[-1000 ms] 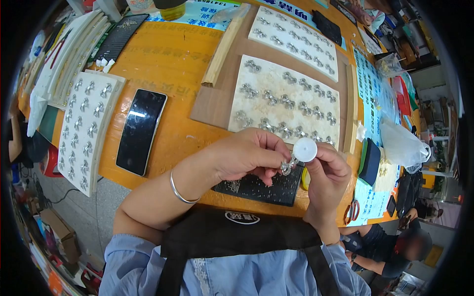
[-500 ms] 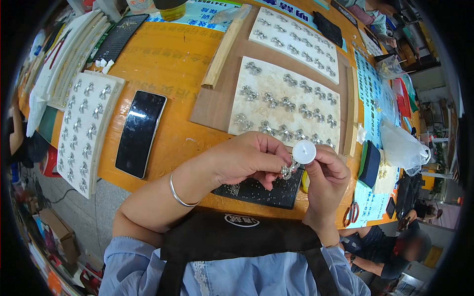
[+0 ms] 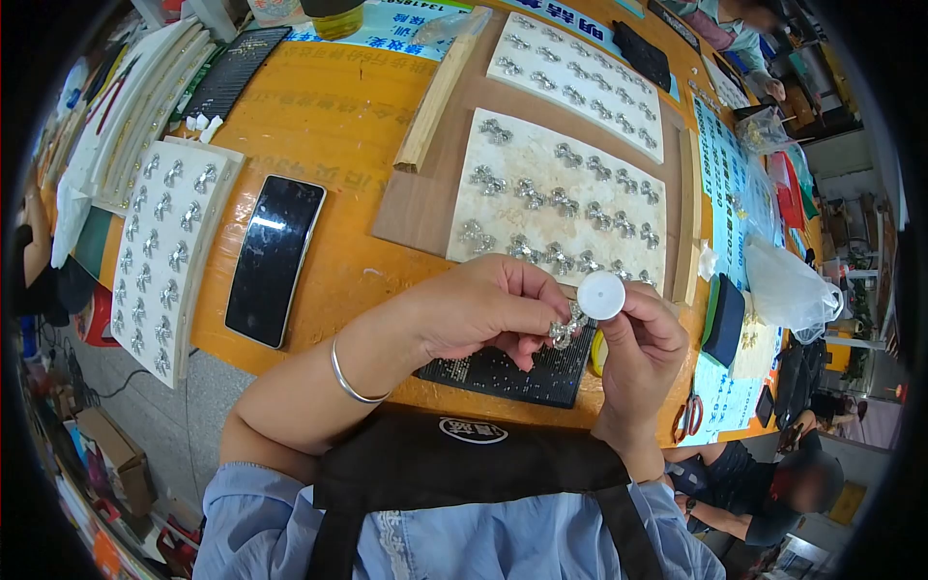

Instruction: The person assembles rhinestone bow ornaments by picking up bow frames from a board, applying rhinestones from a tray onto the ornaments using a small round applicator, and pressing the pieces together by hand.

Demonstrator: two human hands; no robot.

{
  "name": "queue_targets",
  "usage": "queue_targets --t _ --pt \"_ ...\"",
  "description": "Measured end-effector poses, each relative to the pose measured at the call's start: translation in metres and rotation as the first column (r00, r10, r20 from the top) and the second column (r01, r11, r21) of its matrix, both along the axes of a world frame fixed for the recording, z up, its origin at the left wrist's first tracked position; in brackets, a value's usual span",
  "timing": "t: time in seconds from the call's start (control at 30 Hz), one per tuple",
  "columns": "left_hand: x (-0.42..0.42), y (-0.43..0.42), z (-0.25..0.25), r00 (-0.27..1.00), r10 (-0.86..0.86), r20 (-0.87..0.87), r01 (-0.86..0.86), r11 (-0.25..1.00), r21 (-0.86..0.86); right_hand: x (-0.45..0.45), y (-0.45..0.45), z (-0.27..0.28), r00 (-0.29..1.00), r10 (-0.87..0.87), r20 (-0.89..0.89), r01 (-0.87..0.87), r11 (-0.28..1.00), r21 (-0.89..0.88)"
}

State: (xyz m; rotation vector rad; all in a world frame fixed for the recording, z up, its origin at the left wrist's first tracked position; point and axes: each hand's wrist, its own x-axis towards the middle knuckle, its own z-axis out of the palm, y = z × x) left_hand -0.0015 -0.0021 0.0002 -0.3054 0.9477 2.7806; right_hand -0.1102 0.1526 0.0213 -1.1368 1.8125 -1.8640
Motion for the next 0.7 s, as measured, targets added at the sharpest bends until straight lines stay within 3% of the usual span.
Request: queue_targets --t 0.07,0.17,0.27,0.37,0.7 --pt "0.000 0.000 -0.002 1.000 0.001 -0.005 -0.001 1.000 0.005 0.000 0.000 0.002 0.998 -0.031 -0.059 0.032 0.999 0.006" --pt "0.000 0.000 -0.002 1.000 0.015 -0.008 -0.015 1.000 0.014 -0.004 0.003 0.005 0.882 -0.071 -0.466 0.075 0.997 -0.011" --pt "0.000 -0.001 0.000 0.999 0.037 0.009 -0.036 0.998 -0.056 -0.002 0.002 0.016 0.731 -0.080 -0.678 0.111 0.994 0.002" --pt "0.000 -0.001 -0.001 0.999 0.044 -0.008 -0.044 0.997 -0.069 -0.003 0.002 0.021 0.661 -0.069 -0.747 0.131 0.991 0.025" --pt "-0.001 0.000 -0.001 0.999 0.043 0.007 -0.042 0.996 -0.079 -0.003 0.000 0.020 0.661 -0.061 -0.748 0.124 0.992 0.028"
